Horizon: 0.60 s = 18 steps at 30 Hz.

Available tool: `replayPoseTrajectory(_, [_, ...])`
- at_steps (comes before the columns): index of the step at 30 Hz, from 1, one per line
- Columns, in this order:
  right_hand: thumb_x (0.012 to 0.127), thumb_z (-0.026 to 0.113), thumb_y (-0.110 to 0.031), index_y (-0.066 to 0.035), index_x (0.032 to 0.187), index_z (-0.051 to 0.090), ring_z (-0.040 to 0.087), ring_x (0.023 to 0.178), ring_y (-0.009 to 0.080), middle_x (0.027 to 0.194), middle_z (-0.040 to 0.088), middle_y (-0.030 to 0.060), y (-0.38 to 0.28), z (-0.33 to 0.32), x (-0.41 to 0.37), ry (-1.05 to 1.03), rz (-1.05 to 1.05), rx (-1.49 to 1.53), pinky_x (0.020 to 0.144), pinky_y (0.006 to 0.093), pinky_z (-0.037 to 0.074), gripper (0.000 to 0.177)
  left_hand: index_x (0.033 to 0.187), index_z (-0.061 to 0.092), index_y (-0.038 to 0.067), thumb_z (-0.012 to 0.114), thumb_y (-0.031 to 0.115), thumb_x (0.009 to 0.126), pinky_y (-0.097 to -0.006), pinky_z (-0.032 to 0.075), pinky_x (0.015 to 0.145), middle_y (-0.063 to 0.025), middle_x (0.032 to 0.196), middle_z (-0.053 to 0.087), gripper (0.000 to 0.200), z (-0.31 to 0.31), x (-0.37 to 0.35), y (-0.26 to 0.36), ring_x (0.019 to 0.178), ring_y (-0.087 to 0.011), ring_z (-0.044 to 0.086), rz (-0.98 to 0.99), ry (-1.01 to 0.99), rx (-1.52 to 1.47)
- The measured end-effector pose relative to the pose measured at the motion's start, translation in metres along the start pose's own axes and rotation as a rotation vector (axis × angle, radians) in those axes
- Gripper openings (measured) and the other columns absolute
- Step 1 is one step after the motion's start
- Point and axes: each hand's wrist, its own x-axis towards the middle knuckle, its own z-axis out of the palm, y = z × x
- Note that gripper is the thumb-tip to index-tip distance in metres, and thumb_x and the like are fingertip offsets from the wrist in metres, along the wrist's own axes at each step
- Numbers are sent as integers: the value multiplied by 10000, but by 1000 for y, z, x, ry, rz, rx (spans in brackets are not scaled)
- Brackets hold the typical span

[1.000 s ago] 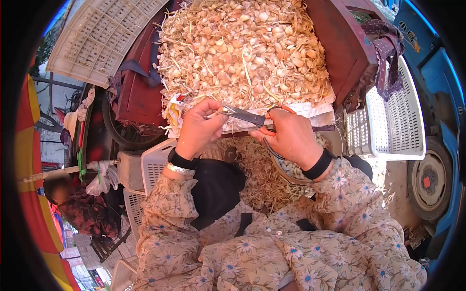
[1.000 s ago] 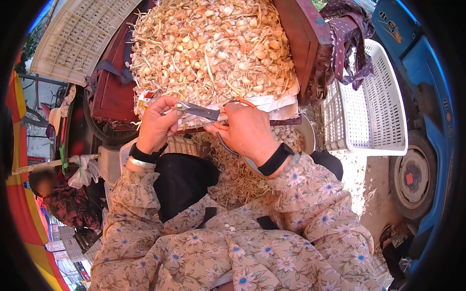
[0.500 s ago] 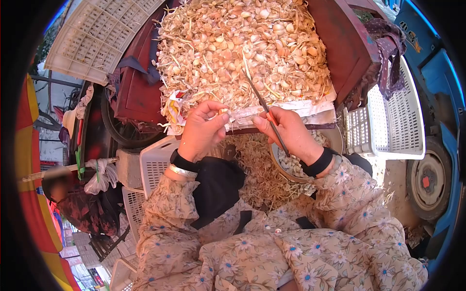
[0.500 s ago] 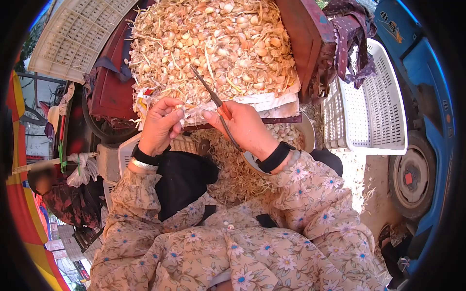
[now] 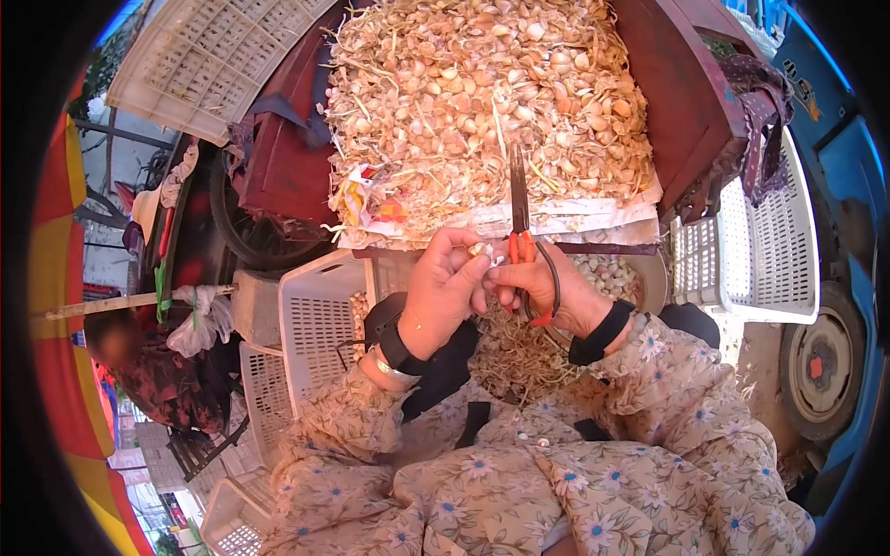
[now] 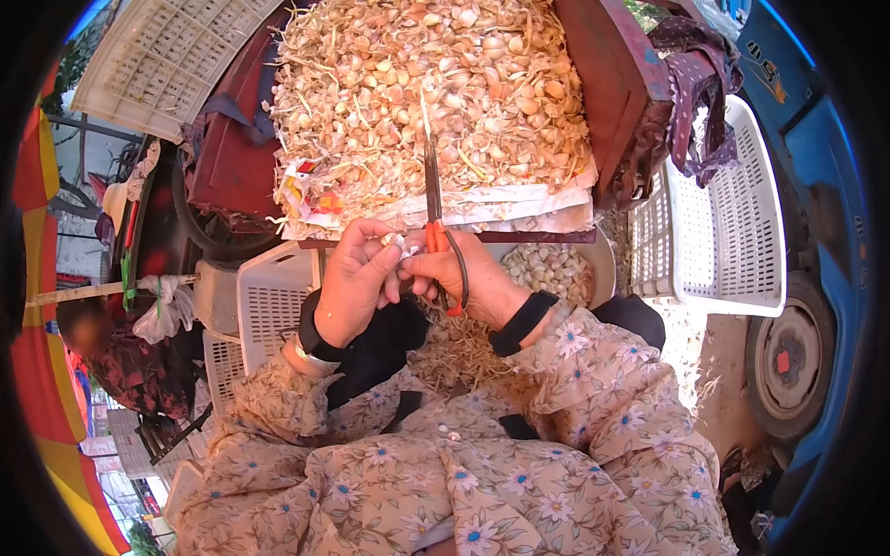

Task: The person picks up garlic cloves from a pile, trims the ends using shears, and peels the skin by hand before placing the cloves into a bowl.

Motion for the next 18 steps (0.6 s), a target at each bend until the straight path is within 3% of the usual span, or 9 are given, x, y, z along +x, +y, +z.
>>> replayPoseTrajectory(6, [787, 644, -121, 13, 1012, 530, 553, 573, 94, 734, 574, 44, 7, 5, 3, -74, -56, 170, 476, 198, 428, 285, 1016, 467, 61, 540, 101, 892, -153, 347, 417, -15, 773, 554, 149, 1, -10, -3, 523, -42, 493, 13, 87, 4])
replayPoseTrajectory(9, [785, 641, -112, 25, 1022, 520, 557, 572, 99, 735, 572, 47, 6, 8, -1, 39, -99, 79, 480, 205, 435, 300, 1013, 467, 50, 551, 102, 889, -151, 338, 422, -15, 789, 544, 159, 3, -15, -2, 530, -45, 489, 33, 142, 5])
replayPoseTrajectory(18, [782, 655, -146, 24, 982, 519, 578, 560, 99, 722, 582, 36, -4, 8, -10, 3, -13, -230, 466, 207, 433, 296, 933, 504, 63, 543, 87, 886, -157, 328, 431, -57, 780, 540, 65, -45, -21, 18, 542, -52, 433, 160, 353, -317])
